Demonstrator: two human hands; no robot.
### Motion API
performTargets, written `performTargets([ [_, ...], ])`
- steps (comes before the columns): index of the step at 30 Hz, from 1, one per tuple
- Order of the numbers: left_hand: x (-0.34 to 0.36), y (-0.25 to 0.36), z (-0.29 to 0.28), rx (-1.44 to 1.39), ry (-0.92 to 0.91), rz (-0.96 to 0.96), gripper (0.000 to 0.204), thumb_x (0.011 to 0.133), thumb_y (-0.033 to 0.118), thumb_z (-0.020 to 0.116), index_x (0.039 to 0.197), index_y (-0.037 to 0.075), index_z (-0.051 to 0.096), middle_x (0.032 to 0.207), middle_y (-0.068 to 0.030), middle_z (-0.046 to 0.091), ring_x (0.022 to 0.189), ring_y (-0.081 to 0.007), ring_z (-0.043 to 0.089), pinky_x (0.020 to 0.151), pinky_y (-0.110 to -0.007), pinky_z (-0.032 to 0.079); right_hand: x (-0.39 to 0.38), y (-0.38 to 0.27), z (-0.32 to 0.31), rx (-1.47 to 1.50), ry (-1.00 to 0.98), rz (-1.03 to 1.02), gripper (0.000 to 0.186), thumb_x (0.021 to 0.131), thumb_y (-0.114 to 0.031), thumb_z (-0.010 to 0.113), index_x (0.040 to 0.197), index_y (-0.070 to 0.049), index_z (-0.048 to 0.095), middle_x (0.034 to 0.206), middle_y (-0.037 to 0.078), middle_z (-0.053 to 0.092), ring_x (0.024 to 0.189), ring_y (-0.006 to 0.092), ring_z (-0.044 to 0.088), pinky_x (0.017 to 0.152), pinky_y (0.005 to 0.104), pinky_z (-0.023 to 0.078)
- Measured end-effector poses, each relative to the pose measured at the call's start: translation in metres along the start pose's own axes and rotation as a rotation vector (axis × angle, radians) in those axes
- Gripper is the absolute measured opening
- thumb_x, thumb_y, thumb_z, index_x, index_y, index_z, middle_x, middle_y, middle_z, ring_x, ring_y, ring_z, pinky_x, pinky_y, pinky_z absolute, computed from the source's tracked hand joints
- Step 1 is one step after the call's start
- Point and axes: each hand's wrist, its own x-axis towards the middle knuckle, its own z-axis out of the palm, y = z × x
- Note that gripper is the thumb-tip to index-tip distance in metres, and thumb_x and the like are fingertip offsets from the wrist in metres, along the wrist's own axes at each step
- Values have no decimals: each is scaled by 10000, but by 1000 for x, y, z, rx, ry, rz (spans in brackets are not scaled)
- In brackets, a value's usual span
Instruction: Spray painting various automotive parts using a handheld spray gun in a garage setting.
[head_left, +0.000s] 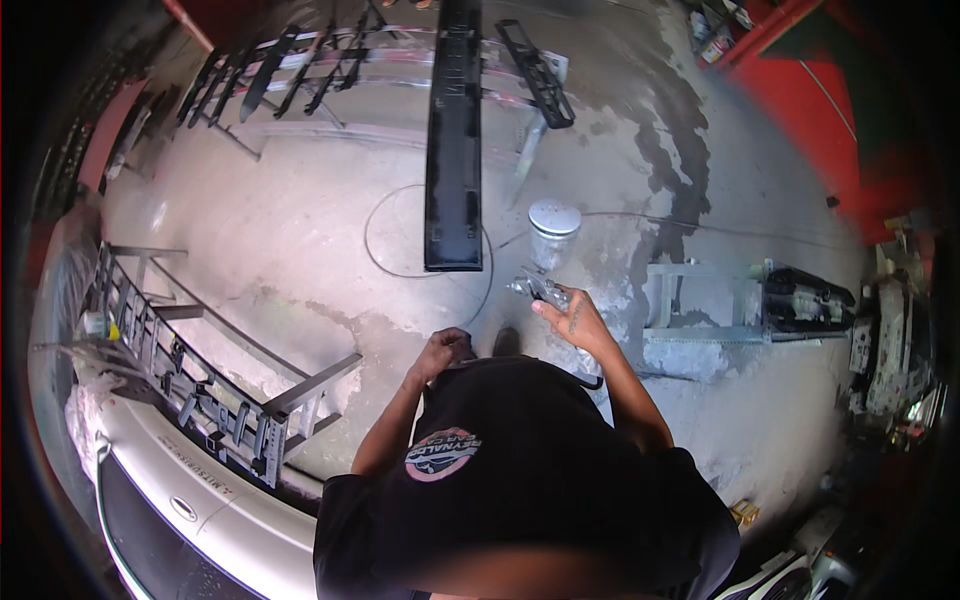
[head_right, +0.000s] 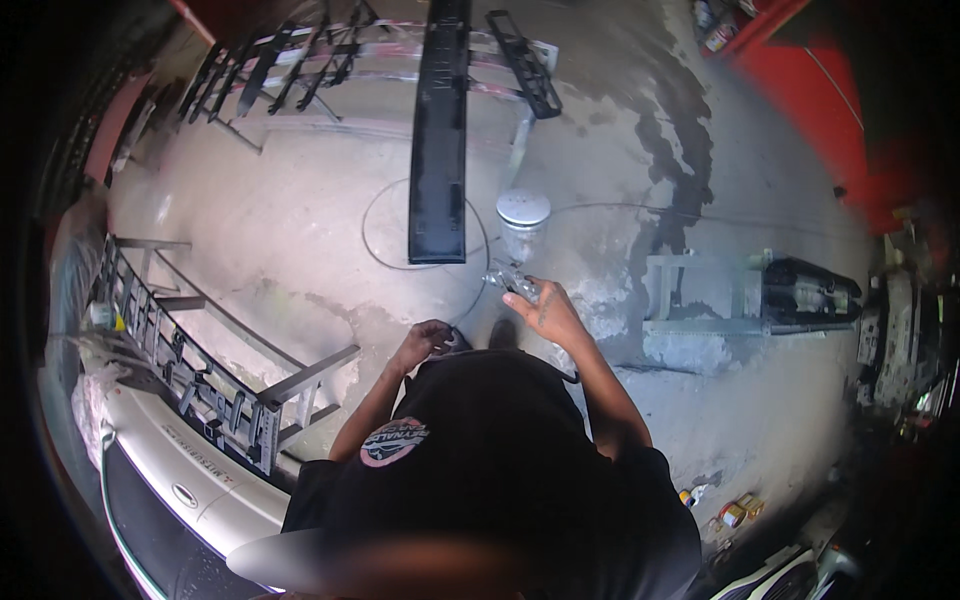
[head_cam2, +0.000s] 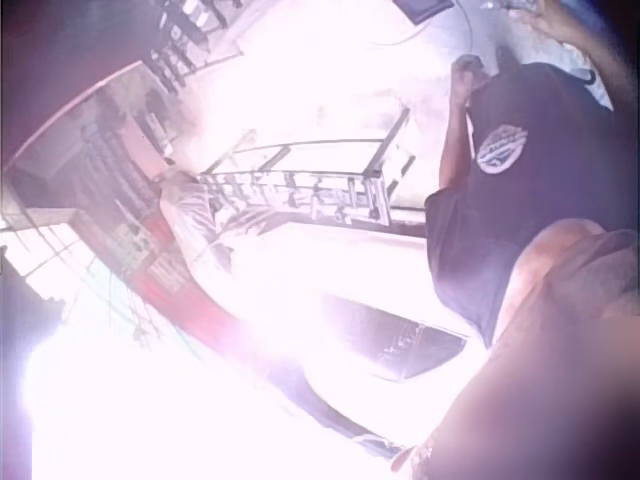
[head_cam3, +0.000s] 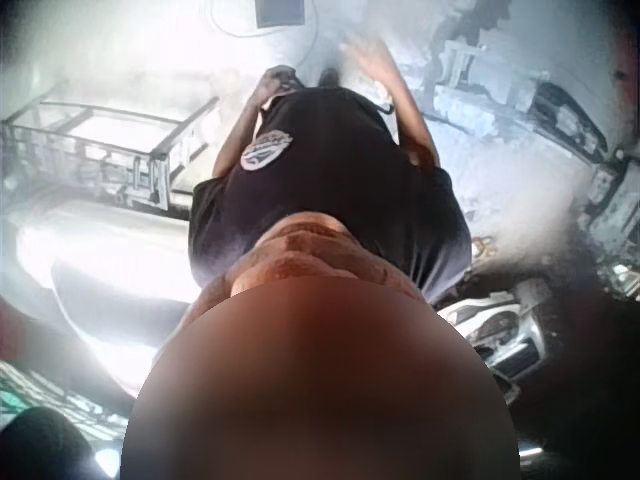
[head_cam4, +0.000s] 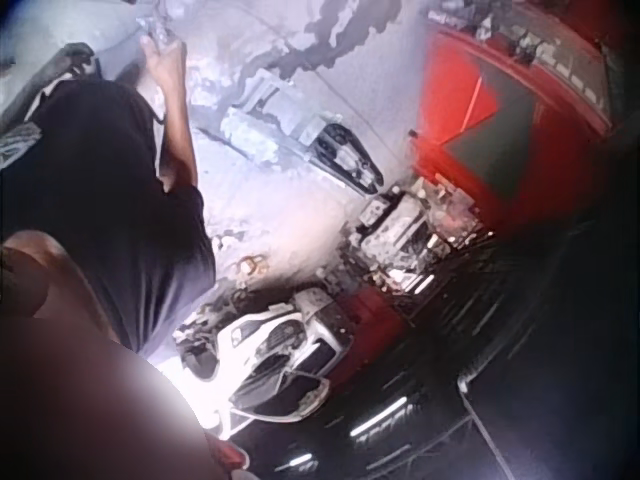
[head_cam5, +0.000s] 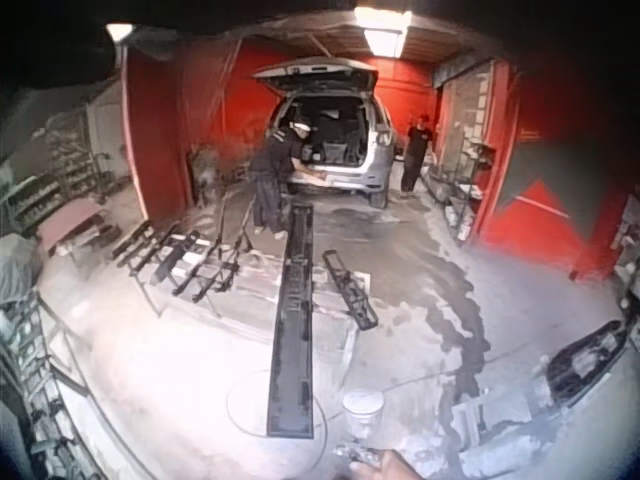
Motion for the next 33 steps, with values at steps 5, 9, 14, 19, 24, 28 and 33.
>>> performTargets([
  [5,-62,182,-9,-404,-165,546,258,1018,274,650,1063,20,642,835,-79,664,858,-224,691,935,-437,548,-1,-28,31,-2,-76,24,459,912,-361,741,1106,51,695,690,130,648,562,202,607,618,392,511],
  [9,-151,321,-16,-565,-622,1209,517,991,560,597,938,48,643,701,-49,633,770,-277,691,1042,-668,424,-8,-48,52,143,-21,26,362,921,-286,747,1057,46,699,664,69,619,551,147,573,550,331,466],
  [14,-274,396,-5,-388,-831,1537,438,1051,460,553,821,100,653,611,-39,608,735,-221,734,1007,-628,436,-14,-61,68,-2,-44,29,336,925,-274,744,1023,44,697,672,56,621,545,136,566,537,319,458],
  [19,-312,399,3,-317,-775,1701,439,1054,452,549,822,94,653,614,-44,614,730,-223,730,980,-610,444,-22,-68,86,67,-96,-30,330,930,-288,742,990,33,698,663,41,611,549,124,566,537,311,461],
  [24,-336,388,12,-283,-695,1779,439,1056,444,545,823,88,654,616,-49,620,725,-226,725,953,-592,452,-21,-72,92,39,-159,-61,351,924,-315,746,997,25,700,663,35,605,565,122,571,547,312,463],
  [28,-358,388,22,-276,-643,1831,440,1058,438,541,823,83,655,618,-53,624,721,-228,721,931,-578,458,-18,-71,91,23,-194,-122,384,916,-350,747,997,23,696,657,43,603,573,136,572,574,327,467],
  [33,-356,377,63,-218,-579,1867,440,1060,430,537,824,78,656,621,-58,630,716,-230,717,904,-560,465,-9,-67,76,-40,-311,-211,345,919,-322,750,955,16,686,680,38,625,579,108,592,531,286,480],
])
